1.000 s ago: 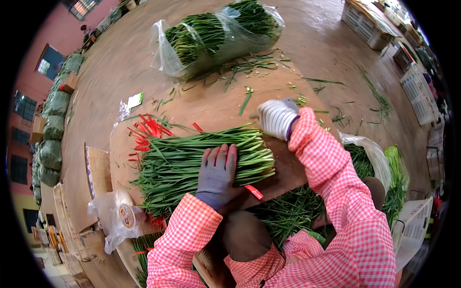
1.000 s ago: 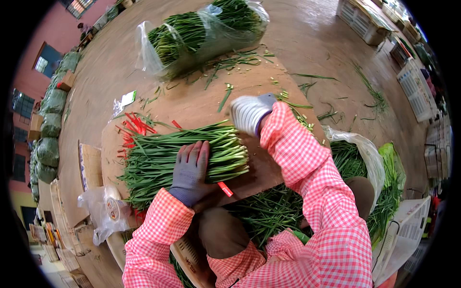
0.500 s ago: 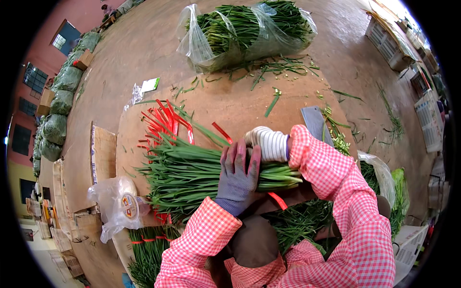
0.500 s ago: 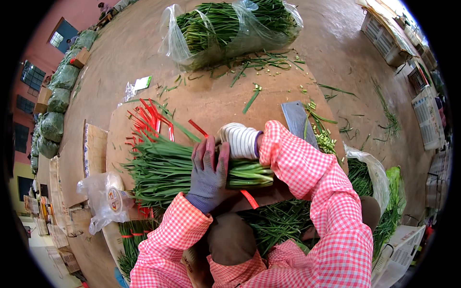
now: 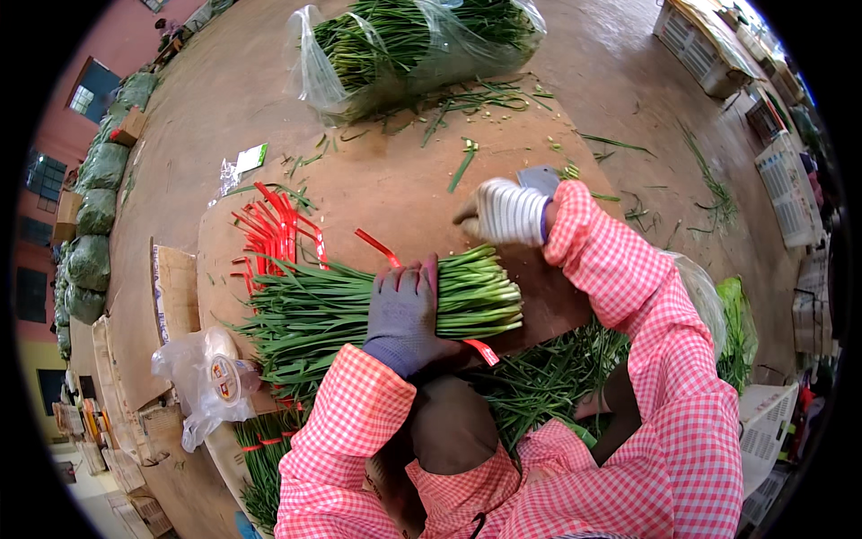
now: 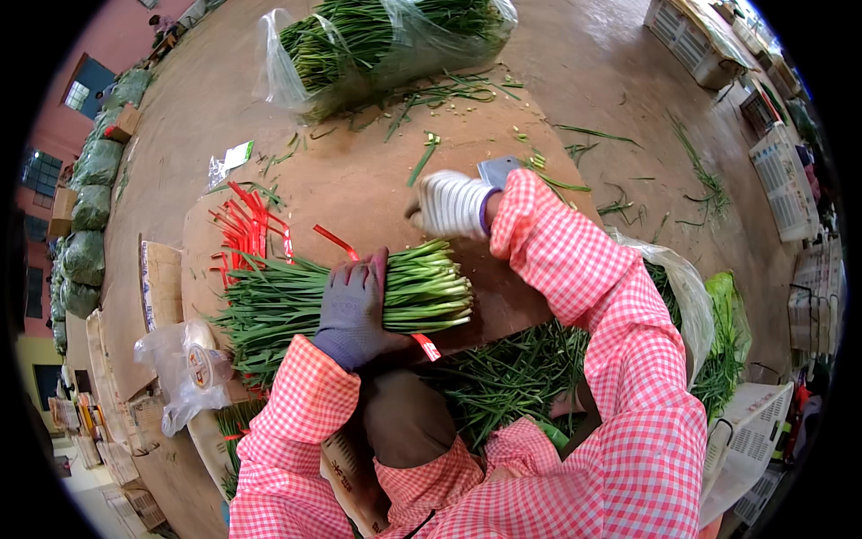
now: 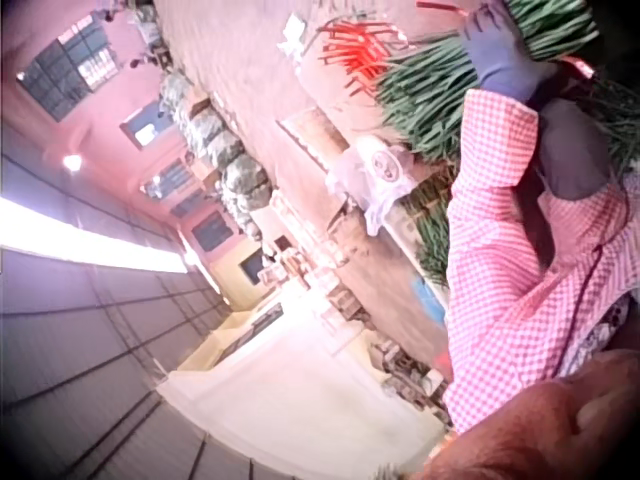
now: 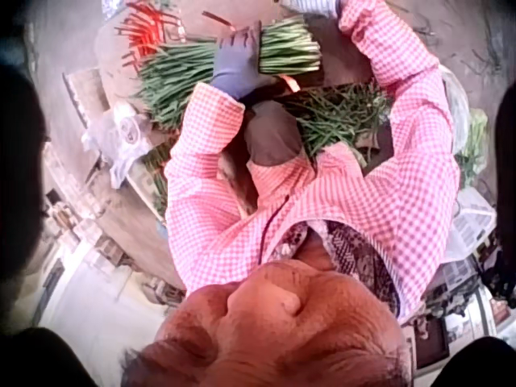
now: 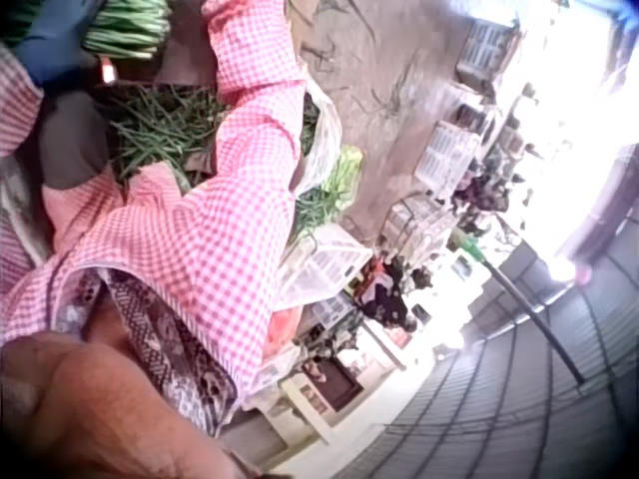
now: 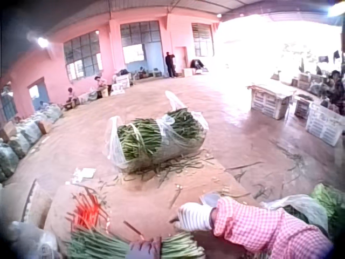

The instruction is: The person sits on the floor and processes green onions by trimming the root ends with a cleaver, bundling them with red ties, and placing the finished bundles on a wooden board. The person repeatedly picks up bunches from a plastic bag, trims them, and ties them.

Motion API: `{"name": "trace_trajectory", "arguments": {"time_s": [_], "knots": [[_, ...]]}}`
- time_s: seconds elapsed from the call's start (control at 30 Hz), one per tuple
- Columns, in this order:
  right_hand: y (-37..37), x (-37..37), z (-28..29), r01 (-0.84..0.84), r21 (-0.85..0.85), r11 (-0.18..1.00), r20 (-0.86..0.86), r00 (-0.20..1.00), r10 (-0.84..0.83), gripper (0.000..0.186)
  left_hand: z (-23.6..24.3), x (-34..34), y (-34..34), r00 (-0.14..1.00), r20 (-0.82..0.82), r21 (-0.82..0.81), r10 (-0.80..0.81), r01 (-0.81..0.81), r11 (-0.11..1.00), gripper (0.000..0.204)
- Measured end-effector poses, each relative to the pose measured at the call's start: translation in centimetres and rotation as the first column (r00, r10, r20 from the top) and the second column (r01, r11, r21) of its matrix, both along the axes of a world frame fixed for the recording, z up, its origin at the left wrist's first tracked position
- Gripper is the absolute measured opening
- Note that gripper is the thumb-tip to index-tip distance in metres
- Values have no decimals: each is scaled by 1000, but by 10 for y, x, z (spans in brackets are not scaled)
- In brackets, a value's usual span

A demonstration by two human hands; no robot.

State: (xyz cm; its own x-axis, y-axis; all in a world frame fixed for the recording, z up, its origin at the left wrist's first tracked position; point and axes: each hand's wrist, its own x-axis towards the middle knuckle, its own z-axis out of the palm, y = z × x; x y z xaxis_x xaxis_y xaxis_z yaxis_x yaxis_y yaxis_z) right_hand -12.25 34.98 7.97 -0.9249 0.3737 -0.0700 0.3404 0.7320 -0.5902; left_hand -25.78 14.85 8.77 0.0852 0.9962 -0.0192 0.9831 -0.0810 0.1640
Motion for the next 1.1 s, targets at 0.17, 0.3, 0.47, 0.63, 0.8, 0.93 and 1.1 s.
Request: {"name": "trace_trajectory", "arguments": {"time_s": [0.17, 0.3, 0.47, 0.63, 0.8, 0.93, 1.1], "knots": [[16, 21, 6, 20, 124, 992, -32, 999, -16, 22, 7, 4, 10, 999, -31, -161, 14, -18, 987, 118], [14, 19, -10, -19, 163, 986, 51, 999, 11, 22, 7, 4, 7, 999, -46, -132, 4, -10, 991, 116], [1, -30, 8, -78, 100, 992, 105, 992, 67, 30, 13, 2, 10, 1000, -30, -171, 1, -6, 985, 114], [-20, -97, -14, -226, 61, 972, 35, 974, 224, 39, 11, 1, 16, 999, -35, -174, 4, -10, 985, 115], [-27, -107, -17, -185, -107, 977, 61, 979, 193, 31, 1, -7, 16, 1000, -6, -148, 13, -13, 989, 113], [-26, -105, -26, -174, -117, 978, 22, 984, 178, 27, -2, -10, 23, 999, 37, -160, -13, 18, 987, 101], [-31, -101, -21, -102, -114, 988, -33, 995, 99, 26, 7, -9, 22, 999, -9, -214, -47, 44, 976, 94]]}}
